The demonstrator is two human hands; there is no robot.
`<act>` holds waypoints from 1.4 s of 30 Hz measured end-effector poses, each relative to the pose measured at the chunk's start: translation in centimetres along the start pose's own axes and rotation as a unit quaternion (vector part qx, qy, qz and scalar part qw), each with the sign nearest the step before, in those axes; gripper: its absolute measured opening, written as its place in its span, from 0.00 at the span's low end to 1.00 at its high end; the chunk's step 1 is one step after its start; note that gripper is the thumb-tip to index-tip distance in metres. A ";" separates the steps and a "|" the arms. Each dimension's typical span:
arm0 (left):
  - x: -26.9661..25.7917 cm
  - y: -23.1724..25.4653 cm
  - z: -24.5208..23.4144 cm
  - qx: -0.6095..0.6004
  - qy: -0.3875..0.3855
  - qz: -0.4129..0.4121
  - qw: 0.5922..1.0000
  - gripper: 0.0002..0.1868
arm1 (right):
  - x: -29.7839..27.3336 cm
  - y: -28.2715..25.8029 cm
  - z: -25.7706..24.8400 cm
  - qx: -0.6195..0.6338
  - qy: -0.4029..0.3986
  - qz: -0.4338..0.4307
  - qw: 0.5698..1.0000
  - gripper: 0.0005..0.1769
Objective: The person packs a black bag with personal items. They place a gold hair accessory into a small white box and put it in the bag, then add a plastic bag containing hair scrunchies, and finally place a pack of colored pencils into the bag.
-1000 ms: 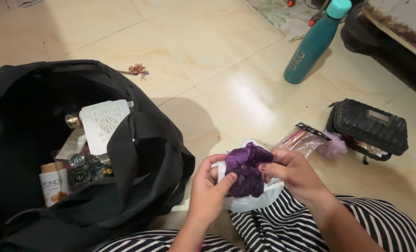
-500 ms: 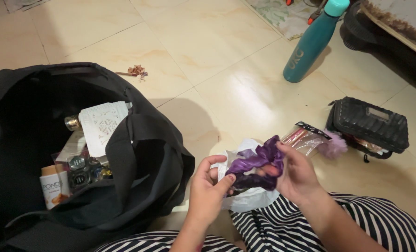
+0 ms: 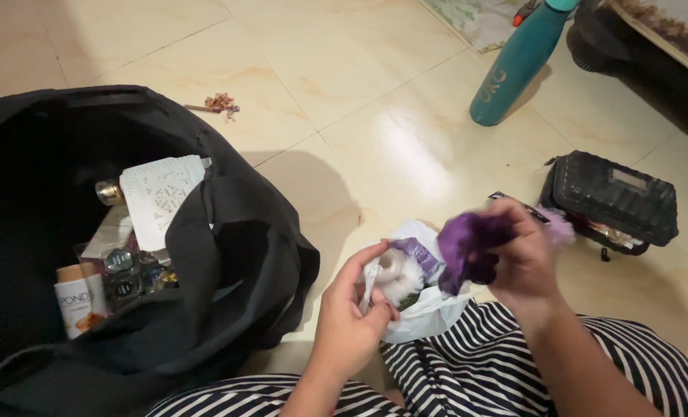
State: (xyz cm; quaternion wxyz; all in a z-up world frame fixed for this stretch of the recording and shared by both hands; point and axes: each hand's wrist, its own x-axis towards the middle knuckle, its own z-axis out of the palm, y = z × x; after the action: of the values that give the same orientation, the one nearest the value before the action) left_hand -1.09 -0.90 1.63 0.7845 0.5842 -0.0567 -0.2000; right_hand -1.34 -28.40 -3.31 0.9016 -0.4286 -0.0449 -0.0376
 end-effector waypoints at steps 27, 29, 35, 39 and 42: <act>-0.4 -0.3 -2.2 -0.069 -0.050 -0.030 0.996 0.45 | 0.0 9.2 5.9 -0.654 -0.226 -0.110 0.713 0.14; -0.3 -0.1 -2.0 -0.067 -0.065 -0.041 0.995 0.45 | -0.1 8.9 6.2 -0.721 -0.244 -0.090 0.643 0.13; 0.2 0.2 -2.4 -0.095 -0.038 -0.007 0.995 0.42 | 1.7 -1.1 -0.5 -0.737 0.122 0.185 0.638 0.15; 0.5 -0.1 -2.4 -0.096 -0.042 -0.024 0.994 0.42 | 2.2 -6.8 -7.5 -0.804 0.294 0.270 0.440 0.39; 0.6 -0.1 -2.3 -0.099 -0.047 -0.013 0.994 0.42 | 2.2 -5.3 -10.0 -0.792 0.291 0.313 0.436 0.42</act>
State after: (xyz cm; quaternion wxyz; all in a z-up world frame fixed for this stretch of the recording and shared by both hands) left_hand 0.18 0.89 0.70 0.8325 0.4940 -0.0656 -0.2421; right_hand 0.75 -39.52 -5.26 0.0790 -0.9039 0.4068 0.1057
